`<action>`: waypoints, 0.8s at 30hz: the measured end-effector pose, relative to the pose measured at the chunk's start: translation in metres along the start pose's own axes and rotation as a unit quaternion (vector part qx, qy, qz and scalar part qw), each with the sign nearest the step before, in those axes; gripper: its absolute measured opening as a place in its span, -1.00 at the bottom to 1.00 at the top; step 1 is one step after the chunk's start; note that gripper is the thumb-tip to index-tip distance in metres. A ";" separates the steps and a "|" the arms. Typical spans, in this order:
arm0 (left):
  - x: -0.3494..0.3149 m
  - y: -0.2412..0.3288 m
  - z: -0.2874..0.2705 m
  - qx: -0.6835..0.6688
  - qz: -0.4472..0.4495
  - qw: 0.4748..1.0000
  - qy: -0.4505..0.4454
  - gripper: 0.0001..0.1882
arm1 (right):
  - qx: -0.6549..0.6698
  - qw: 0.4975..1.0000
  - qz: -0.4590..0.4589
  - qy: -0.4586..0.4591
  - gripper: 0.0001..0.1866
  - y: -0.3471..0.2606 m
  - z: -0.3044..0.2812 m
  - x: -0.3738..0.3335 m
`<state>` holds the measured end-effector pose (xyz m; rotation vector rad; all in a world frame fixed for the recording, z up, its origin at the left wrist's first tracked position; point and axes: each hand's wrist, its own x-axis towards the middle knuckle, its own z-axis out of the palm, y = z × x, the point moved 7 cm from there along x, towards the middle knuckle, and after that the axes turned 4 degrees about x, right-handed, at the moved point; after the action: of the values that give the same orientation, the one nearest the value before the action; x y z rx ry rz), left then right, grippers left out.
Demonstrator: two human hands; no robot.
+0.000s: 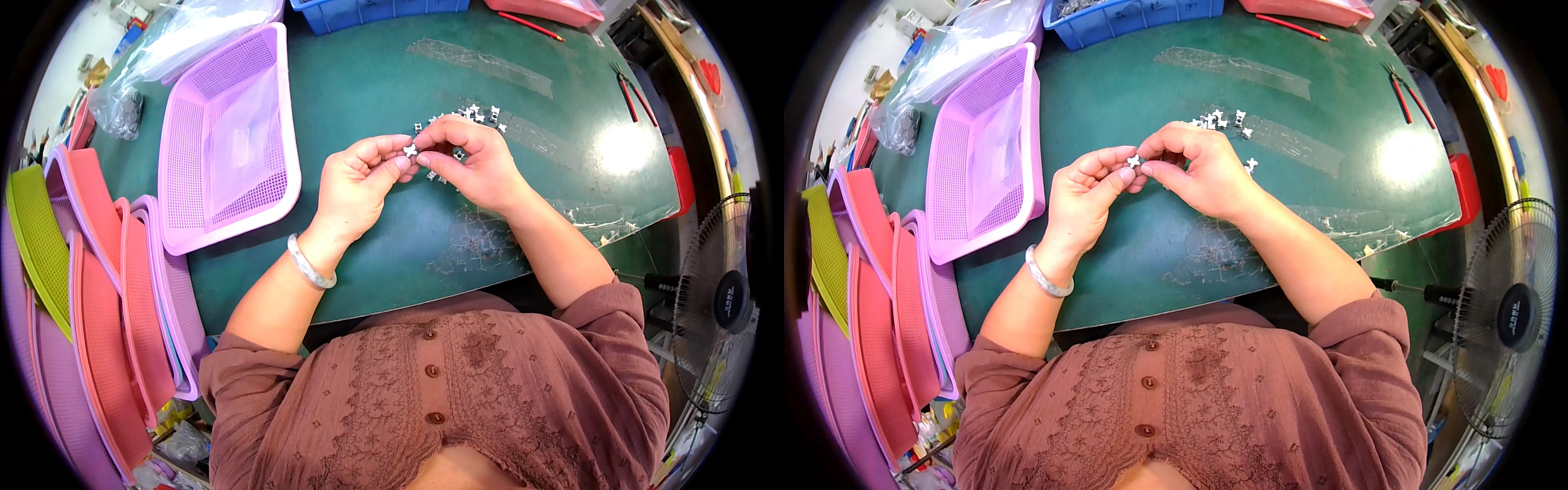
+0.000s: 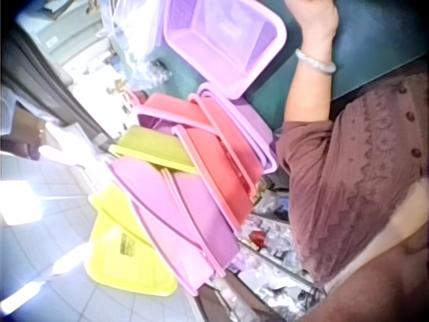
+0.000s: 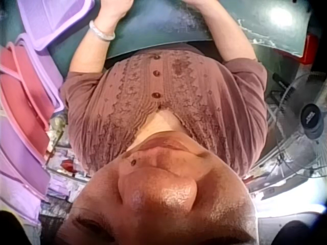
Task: The person assembles small metallic cross-shaped components by hand, picking them from a table and joining them together. They then place the assembled pieces into a plastic bag and later continue assembling additional components on the table.
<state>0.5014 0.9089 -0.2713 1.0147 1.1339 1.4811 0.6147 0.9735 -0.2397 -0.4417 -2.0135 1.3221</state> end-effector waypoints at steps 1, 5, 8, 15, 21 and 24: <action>0.000 0.000 0.000 -0.002 -0.001 1.000 0.000 -0.76 | -0.001 1.000 0.000 0.000 -0.87 0.000 0.000 0.000; 0.000 0.000 0.001 -0.012 0.003 1.000 -0.001 -0.76 | -0.001 1.000 -0.001 0.003 -0.87 0.001 0.000 0.000; 0.000 0.001 0.001 -0.010 0.004 1.000 -0.002 -0.76 | -0.005 1.000 -0.002 0.004 -0.86 0.001 0.000 0.000; 0.001 -0.004 -0.002 0.000 -0.031 1.000 0.001 -0.78 | -0.014 1.000 -0.008 0.001 -0.86 0.000 0.001 0.000; 0.001 -0.010 -0.002 -0.047 -0.098 0.994 -0.004 -0.78 | -0.033 0.999 -0.025 0.010 -0.87 -0.001 -0.001 0.001; 0.000 -0.014 -0.001 -0.072 -0.130 0.989 -0.013 -0.77 | -0.037 0.999 -0.027 0.011 -0.87 -0.001 0.000 0.000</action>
<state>0.5033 0.9096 -0.2850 0.7542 1.0796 1.3146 0.6148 0.9731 -0.2384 -0.4308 -2.0467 1.2083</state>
